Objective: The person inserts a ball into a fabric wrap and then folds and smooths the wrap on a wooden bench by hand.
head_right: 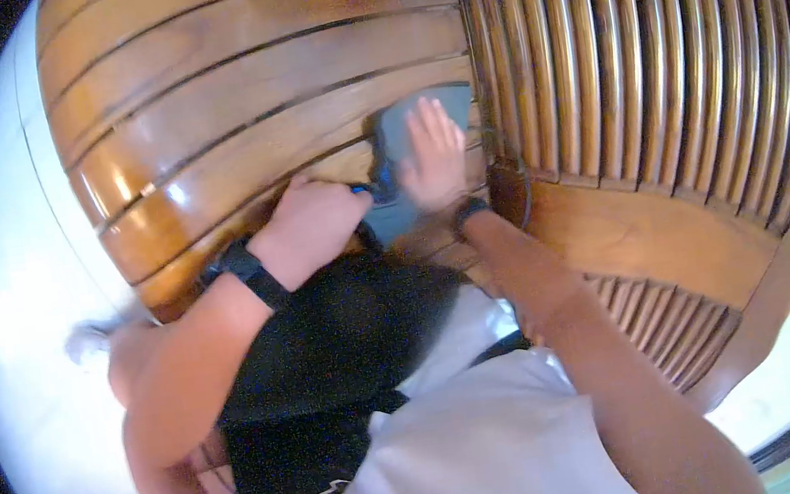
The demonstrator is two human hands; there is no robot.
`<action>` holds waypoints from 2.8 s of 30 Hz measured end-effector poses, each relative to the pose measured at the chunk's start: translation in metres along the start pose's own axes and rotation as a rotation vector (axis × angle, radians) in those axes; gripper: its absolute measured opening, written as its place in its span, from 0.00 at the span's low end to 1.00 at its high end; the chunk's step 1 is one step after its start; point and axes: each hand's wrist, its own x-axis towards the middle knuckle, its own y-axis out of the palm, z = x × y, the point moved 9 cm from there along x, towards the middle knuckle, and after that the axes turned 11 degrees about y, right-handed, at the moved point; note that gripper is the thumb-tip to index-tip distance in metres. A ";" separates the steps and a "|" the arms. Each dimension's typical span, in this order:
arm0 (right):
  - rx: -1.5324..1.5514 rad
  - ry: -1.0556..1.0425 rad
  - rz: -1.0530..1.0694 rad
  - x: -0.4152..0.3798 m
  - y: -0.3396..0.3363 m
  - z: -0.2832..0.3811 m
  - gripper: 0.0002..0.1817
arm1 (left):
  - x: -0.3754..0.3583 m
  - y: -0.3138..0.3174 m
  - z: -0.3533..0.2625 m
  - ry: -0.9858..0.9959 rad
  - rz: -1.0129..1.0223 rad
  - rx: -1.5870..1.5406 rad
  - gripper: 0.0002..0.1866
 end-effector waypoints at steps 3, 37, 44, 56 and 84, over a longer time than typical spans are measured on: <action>0.059 -0.018 -0.065 0.003 -0.005 -0.001 0.36 | 0.001 -0.012 -0.007 0.024 0.027 0.039 0.07; -0.052 0.190 0.035 0.006 -0.012 0.024 0.36 | -0.066 0.009 -0.044 -0.386 0.020 0.226 0.17; 0.203 0.389 -0.338 -0.054 0.009 0.115 0.37 | -0.119 -0.031 -0.048 -0.523 0.102 0.249 0.12; 0.200 0.440 -0.235 -0.047 0.008 0.117 0.36 | -0.103 0.006 -0.066 -0.047 0.076 0.141 0.11; 0.261 0.444 -0.193 -0.061 0.030 0.151 0.37 | -0.184 -0.025 -0.095 -0.230 0.048 0.235 0.11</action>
